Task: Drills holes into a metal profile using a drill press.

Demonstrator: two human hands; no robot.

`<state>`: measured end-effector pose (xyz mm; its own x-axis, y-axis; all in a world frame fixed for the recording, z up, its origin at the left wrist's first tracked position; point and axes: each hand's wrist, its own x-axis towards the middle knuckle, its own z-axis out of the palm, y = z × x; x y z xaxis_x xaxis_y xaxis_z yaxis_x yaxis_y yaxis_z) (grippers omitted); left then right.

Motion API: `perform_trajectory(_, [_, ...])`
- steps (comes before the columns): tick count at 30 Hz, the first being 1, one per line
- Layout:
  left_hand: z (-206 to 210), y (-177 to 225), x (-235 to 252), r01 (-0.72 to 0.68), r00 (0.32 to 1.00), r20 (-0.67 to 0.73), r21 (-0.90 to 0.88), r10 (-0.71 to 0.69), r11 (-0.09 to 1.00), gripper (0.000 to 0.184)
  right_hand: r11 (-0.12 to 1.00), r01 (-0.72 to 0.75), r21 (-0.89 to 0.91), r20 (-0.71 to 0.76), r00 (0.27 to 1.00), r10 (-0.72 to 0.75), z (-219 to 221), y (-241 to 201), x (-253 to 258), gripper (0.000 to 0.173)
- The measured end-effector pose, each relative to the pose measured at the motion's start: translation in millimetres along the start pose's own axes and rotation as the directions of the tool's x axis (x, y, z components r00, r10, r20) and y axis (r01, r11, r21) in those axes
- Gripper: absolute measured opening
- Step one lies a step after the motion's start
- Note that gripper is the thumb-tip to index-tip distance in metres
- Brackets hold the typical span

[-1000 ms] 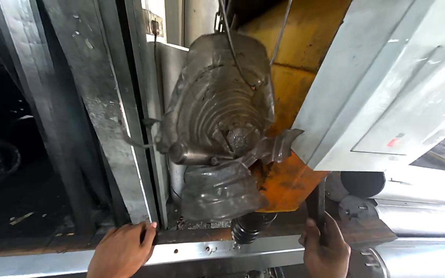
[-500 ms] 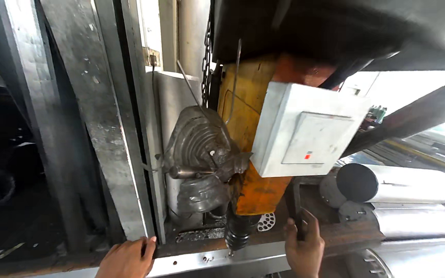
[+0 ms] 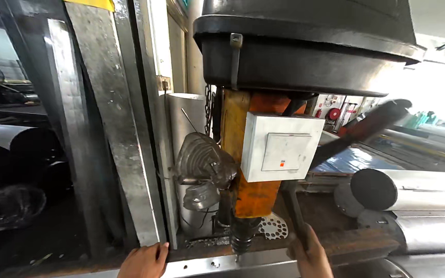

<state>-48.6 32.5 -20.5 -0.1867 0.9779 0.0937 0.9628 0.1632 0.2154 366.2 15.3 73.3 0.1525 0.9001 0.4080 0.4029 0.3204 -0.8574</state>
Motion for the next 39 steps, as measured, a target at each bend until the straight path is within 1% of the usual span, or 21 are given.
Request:
perform_trajectory(2, [0,1,-1,0.008,1.0,0.011,0.002,-0.008,1.0,0.072,0.986,0.081,0.142,0.077,0.993,-0.093,-31,-26,-23,0.06])
perform_trajectory(3, [2,0,-1,0.012,1.0,0.001,0.007,-0.012,1.0,0.072,0.968,0.121,0.219,0.115,0.982,-0.149,-46,-36,-30,0.062])
perform_trajectory(4, [5,-1,-1,0.01,1.0,-0.02,0.01,-0.01,1.0,0.071,0.95,0.152,0.274,0.155,0.968,-0.2,-60,-44,-35,0.058])
perform_trajectory(6, [10,-3,1,0.011,0.999,-0.035,0.02,-0.01,1.0,0.071,0.931,0.185,0.315,0.192,0.948,-0.253,-82,-59,-41,0.039])
perform_trajectory(9, [13,-6,3,0.013,0.999,-0.036,0.04,-0.012,0.999,0.072,0.874,0.294,0.387,0.124,0.923,-0.365,-86,-61,-40,0.035])
perform_trajectory(12, [13,-6,3,0.011,0.999,-0.044,0.05,-0.009,0.999,0.072,0.786,0.431,0.443,-0.039,0.885,-0.464,-55,-23,-37,0.039])
perform_trajectory(15, [12,-4,2,0.011,0.999,-0.045,0.052,-0.008,0.999,0.073,0.777,0.503,0.378,-0.124,0.859,-0.496,-15,41,-34,0.036])
perform_trajectory(18, [8,-2,-1,0.007,0.999,-0.04,0.04,-0.006,0.999,0.073,0.802,0.523,0.288,-0.152,0.852,-0.5,7,67,-28,0.036])
perform_trajectory(20, [6,0,-2,0.019,1.0,-0.009,0.04,-0.019,0.999,0.074,0.808,0.516,0.286,-0.17,0.857,-0.487,4,61,-29,0.035])
perform_trajectory(24, [5,1,3,0.036,0.999,0.002,0.054,-0.037,0.998,0.073,0.791,0.501,0.352,-0.146,0.864,-0.482,-23,23,-39,0.033])
perform_trajectory(25, [5,1,3,0.045,0.999,0.011,0.059,-0.045,0.997,0.072,0.77,0.501,0.396,-0.139,0.861,-0.489,-29,15,-41,0.037])
perform_trajectory(27, [7,0,2,0.04,0.999,0.008,0.065,-0.041,0.997,0.072,0.709,0.489,0.509,-0.148,0.861,-0.487,-35,2,-42,0.052])
perform_trajectory(29, [8,-1,2,0.022,1.0,-0.009,0.06,-0.022,0.998,0.071,0.688,0.441,0.576,-0.172,0.888,-0.426,-32,7,-42,0.068])
perform_trajectory(30, [8,-1,2,0.013,1.0,-0.024,0.054,-0.011,0.998,0.07,0.741,0.414,0.528,-0.196,0.909,-0.368,-27,19,-41,0.068])
perform_trajectory(31, [7,-1,2,0.006,0.999,-0.035,0.043,-0.005,0.999,0.07,0.846,0.382,0.372,-0.174,0.924,-0.341,-21,38,-39,0.066])
perform_trajectory(32, [7,-2,2,-0.002,0.999,-0.042,0.029,0.003,1.0,0.069,0.935,0.33,0.132,-0.087,0.943,-0.321,-14,60,-37,0.063])
perform_trajectory(33, [5,-1,0,-0.003,0.999,-0.034,0.017,0.004,1.0,0.067,0.953,0.282,-0.11,0.0,0.959,-0.284,-5,81,-36,0.058])
perform_trajectory(35, [3,0,0,-0.012,0.999,-0.042,-0.02,0.012,1.0,0.063,0.866,0.243,-0.437,0.122,0.97,-0.21,14,117,-38,0.068])
perform_trajectory(36, [7,-4,0,-0.052,0.992,-0.12,-0.064,0.044,0.997,0.06,0.806,0.24,-0.542,0.152,0.971,-0.187,22,125,-39,0.073])
perform_trajectory(38, [13,-16,-4,-0.209,0.93,-0.348,-0.242,0.117,0.947,0.051,0.755,0.249,-0.606,0.175,0.968,-0.179,29,129,-41,0.072])
perform_trajectory(39, [11,-23,-10,-0.291,0.894,-0.432,-0.361,0.117,0.886,0.048,0.758,0.25,-0.603,0.181,0.968,-0.176,28,128,-41,0.07])
